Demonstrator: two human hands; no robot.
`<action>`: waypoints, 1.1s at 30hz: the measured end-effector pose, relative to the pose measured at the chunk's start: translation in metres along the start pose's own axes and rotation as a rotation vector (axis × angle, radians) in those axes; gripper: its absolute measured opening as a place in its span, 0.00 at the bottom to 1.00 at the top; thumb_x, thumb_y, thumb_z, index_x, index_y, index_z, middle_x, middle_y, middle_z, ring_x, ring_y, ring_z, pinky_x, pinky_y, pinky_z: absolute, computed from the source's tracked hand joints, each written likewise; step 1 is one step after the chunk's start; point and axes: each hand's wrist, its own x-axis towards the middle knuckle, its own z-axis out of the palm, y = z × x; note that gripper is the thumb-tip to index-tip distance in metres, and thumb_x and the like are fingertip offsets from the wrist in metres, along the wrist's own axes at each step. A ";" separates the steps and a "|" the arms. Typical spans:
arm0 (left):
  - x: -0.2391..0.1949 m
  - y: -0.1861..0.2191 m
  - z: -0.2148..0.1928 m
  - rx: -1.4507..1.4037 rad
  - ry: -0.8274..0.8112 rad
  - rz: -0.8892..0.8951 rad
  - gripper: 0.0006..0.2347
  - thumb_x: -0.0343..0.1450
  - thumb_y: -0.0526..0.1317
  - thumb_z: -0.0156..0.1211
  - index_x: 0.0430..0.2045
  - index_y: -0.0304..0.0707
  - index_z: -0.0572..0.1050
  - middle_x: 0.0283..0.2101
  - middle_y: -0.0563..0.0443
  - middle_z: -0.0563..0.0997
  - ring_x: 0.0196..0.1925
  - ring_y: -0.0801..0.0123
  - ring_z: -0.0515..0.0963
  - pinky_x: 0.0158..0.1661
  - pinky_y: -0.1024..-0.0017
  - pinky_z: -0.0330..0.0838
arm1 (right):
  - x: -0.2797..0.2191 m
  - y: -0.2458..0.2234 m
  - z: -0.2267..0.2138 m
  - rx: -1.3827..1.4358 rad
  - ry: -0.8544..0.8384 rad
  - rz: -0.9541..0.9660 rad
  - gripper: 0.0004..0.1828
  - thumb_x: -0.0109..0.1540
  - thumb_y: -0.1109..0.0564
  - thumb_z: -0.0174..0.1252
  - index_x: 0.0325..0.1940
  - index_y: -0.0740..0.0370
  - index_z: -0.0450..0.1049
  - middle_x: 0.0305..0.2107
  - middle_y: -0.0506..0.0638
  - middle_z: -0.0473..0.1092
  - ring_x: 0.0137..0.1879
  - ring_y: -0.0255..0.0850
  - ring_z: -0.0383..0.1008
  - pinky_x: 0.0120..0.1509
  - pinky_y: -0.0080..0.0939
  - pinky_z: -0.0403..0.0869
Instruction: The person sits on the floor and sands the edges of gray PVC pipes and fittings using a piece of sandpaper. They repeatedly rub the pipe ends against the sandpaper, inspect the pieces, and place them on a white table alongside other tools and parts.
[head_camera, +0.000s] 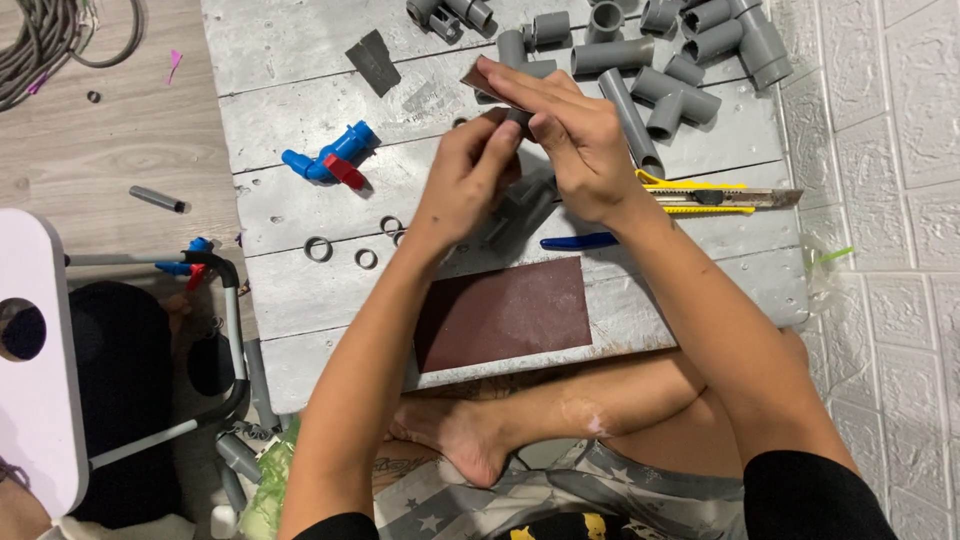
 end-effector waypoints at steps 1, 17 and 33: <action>0.001 0.005 -0.004 0.002 0.001 0.006 0.17 0.77 0.50 0.43 0.25 0.38 0.71 0.23 0.52 0.74 0.25 0.70 0.71 0.29 0.71 0.65 | -0.002 0.000 -0.002 -0.002 0.000 -0.006 0.25 0.78 0.50 0.36 0.68 0.72 0.67 0.65 0.67 0.67 0.74 0.61 0.69 0.76 0.53 0.66; -0.002 0.012 -0.005 -0.285 0.021 -0.055 0.17 0.75 0.55 0.46 0.22 0.45 0.64 0.19 0.59 0.63 0.17 0.77 0.60 0.17 0.79 0.56 | -0.007 -0.004 -0.003 0.043 0.018 0.030 0.23 0.78 0.50 0.38 0.68 0.67 0.67 0.66 0.63 0.66 0.76 0.58 0.67 0.79 0.57 0.64; -0.005 0.020 -0.014 -0.474 0.009 -0.079 0.17 0.76 0.54 0.46 0.31 0.37 0.69 0.18 0.56 0.60 0.13 0.79 0.53 0.10 0.81 0.49 | -0.010 0.008 -0.011 0.089 0.203 0.075 0.25 0.78 0.45 0.38 0.68 0.64 0.69 0.61 0.60 0.73 0.43 0.40 0.75 0.42 0.32 0.72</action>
